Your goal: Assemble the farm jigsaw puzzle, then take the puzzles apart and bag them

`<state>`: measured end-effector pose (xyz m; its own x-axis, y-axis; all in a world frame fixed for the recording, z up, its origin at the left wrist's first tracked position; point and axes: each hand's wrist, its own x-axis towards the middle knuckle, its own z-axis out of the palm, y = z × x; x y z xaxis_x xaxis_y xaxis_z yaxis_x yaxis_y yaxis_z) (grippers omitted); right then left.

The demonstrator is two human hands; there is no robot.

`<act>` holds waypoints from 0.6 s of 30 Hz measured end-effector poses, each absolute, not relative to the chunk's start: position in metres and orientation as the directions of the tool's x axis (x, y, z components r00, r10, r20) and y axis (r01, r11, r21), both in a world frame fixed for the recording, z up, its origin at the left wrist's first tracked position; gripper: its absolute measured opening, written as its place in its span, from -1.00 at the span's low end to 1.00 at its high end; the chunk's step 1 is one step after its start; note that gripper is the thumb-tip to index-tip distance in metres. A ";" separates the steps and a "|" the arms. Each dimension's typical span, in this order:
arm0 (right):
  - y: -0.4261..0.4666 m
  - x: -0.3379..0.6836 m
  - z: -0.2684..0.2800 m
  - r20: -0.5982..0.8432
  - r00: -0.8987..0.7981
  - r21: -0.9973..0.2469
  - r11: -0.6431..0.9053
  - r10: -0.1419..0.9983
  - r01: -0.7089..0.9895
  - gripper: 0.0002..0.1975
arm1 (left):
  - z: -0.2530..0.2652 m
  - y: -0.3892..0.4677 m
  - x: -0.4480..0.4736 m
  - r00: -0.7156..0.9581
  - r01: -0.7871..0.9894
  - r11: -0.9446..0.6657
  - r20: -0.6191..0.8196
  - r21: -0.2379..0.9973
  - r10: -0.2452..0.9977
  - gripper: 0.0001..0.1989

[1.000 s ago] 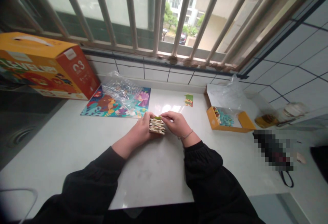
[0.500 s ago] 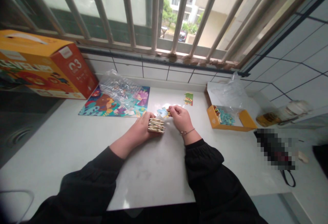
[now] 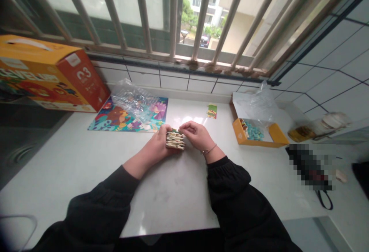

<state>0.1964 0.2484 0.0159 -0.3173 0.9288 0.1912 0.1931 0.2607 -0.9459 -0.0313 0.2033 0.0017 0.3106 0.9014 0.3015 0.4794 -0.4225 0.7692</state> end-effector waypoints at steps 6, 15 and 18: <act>0.281 0.239 0.008 0.458 -0.014 -0.540 0.291 0.889 0.790 -0.66 | 0.004 0.205 -0.031 0.319 0.465 -0.420 0.295 0.780 0.901 -0.08; 0.292 0.275 -0.005 0.290 0.066 -0.278 0.018 0.955 0.961 -0.56 | 0.014 0.206 -0.031 0.394 0.546 -0.479 0.294 0.688 0.871 -0.34; 0.288 0.274 -0.001 0.294 0.109 -0.269 -0.027 0.950 0.963 -0.64 | 0.013 0.206 -0.031 0.393 0.552 -0.476 0.291 0.684 0.872 -0.34</act>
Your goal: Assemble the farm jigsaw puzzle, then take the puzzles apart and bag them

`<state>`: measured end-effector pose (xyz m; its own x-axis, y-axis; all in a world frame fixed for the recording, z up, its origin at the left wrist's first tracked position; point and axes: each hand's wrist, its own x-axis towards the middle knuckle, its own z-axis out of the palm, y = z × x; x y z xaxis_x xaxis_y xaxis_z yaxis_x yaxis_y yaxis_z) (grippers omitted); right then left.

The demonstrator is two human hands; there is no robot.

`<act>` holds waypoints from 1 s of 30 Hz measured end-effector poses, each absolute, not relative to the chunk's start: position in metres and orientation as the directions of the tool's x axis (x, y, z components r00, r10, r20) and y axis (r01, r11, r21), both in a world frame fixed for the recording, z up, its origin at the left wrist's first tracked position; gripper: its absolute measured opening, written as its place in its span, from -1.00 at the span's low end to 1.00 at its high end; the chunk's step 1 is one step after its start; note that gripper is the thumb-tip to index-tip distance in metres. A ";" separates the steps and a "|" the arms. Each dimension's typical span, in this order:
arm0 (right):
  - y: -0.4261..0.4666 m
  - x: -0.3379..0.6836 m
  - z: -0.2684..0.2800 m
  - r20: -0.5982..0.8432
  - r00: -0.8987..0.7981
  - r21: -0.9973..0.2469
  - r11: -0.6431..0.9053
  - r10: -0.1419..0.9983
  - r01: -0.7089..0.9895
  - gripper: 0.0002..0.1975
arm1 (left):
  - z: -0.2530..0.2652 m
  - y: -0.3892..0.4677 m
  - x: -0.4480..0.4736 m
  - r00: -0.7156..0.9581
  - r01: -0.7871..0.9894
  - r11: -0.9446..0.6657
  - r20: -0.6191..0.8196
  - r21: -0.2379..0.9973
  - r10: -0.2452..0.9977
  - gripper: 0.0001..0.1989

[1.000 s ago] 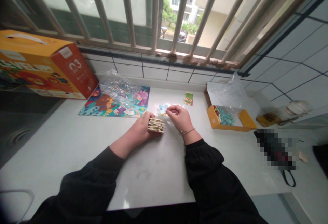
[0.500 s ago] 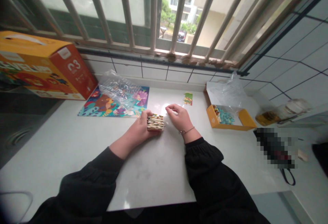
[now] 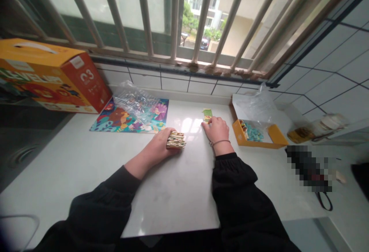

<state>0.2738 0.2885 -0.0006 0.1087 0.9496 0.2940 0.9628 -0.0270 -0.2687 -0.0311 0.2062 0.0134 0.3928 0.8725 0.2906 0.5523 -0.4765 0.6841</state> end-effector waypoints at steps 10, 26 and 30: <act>0.285 0.266 0.008 0.250 0.062 -0.720 0.143 0.966 0.679 -0.54 | 0.016 0.206 -0.031 0.396 0.564 -0.460 0.264 0.686 0.880 -0.35; 0.277 0.265 0.017 0.016 0.129 -0.997 0.006 0.992 0.081 -0.43 | 0.014 0.206 -0.031 0.395 0.571 -0.467 0.272 0.676 0.877 -0.34; 0.277 0.262 0.019 -0.062 0.134 -0.993 -0.047 0.989 -0.110 -0.42 | 0.016 0.205 -0.031 0.394 0.568 -0.461 0.266 0.682 0.880 -0.34</act>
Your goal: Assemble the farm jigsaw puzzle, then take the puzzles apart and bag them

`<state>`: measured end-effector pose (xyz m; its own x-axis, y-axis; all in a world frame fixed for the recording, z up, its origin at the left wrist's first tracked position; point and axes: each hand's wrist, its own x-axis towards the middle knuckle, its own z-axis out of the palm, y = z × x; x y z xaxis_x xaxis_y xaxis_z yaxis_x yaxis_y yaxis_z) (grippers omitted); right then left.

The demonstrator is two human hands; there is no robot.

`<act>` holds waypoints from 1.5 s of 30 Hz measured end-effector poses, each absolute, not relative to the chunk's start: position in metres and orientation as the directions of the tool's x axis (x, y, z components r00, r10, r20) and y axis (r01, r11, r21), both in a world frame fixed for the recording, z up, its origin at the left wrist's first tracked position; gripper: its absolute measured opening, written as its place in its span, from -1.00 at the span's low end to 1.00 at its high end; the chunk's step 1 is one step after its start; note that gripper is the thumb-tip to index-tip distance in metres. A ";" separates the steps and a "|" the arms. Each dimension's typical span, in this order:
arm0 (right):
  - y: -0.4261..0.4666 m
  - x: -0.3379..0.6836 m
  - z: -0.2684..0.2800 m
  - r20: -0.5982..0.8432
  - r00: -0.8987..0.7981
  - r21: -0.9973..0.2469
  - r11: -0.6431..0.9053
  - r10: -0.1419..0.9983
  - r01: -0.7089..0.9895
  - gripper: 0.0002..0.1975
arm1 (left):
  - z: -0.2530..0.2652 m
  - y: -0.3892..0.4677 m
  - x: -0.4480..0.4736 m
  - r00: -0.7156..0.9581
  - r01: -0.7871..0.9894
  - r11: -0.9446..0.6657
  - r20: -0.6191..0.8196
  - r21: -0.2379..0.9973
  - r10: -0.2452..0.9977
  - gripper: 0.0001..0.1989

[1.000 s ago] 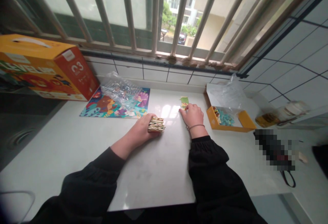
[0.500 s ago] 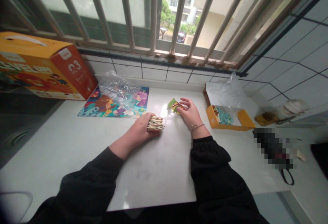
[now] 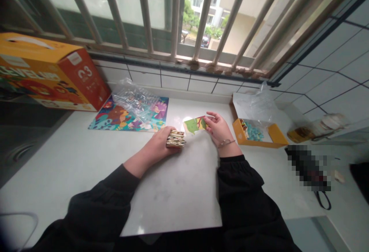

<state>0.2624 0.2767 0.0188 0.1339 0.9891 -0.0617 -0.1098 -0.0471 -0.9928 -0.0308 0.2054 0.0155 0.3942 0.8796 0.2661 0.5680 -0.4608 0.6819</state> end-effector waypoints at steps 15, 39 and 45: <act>0.276 0.256 0.020 -0.192 0.194 -0.963 -0.147 0.962 -0.227 -0.62 | 0.016 0.206 -0.031 0.396 0.566 -0.459 0.263 0.685 0.880 -0.36; 0.255 0.218 0.021 0.045 -0.280 -0.715 0.227 0.959 0.662 -0.49 | 0.016 0.205 -0.031 0.388 0.564 -0.445 0.252 0.695 0.886 -0.35; 0.251 0.215 0.024 0.115 -0.346 -0.635 0.337 0.931 0.695 -0.83 | 0.018 0.205 -0.031 0.393 0.554 -0.445 0.250 0.704 0.885 -0.37</act>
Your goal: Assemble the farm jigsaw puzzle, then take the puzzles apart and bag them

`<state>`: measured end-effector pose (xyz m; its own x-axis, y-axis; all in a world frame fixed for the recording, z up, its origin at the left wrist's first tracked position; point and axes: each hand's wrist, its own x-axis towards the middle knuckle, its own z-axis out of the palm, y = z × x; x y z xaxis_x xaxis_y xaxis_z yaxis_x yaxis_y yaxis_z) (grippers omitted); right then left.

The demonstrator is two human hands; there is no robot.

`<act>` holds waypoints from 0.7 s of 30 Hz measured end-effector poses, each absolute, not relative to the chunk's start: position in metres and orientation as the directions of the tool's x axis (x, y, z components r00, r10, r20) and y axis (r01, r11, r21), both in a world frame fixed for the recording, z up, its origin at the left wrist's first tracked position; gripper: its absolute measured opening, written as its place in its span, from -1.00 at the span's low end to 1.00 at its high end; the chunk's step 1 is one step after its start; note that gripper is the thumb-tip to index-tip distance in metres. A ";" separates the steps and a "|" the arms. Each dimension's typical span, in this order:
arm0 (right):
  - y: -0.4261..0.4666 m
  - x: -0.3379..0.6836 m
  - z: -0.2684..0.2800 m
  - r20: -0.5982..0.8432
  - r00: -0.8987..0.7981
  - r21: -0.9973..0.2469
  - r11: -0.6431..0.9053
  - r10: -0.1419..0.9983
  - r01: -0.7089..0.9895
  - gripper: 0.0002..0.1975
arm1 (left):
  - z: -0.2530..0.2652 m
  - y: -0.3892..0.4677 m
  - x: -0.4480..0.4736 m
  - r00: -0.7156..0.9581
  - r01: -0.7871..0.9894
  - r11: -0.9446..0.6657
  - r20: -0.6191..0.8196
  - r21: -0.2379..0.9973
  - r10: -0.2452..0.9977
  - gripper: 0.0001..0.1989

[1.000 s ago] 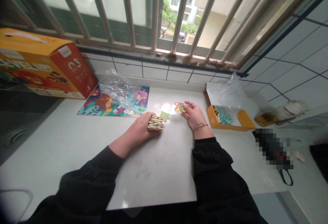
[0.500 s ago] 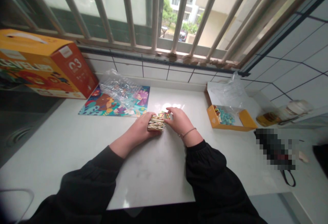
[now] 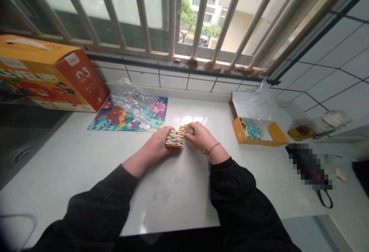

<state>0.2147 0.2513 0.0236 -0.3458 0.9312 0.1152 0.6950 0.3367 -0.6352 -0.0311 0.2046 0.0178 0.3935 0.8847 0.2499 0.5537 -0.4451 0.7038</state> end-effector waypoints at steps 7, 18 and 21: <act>0.246 0.197 0.024 0.283 -0.296 -0.709 0.406 0.912 0.576 -0.86 | 0.010 0.204 -0.031 0.368 0.559 -0.444 0.270 0.701 0.890 -0.31; 0.238 0.186 0.027 0.229 -0.514 -0.732 0.494 0.827 0.469 -0.50 | 0.005 0.209 -0.032 0.296 0.512 -0.447 0.338 0.734 0.893 -0.06; 0.245 0.199 0.033 0.362 -0.402 -0.654 0.537 0.841 0.533 -0.60 | 0.010 0.210 -0.032 0.339 0.581 -0.465 0.321 0.668 0.884 -0.31</act>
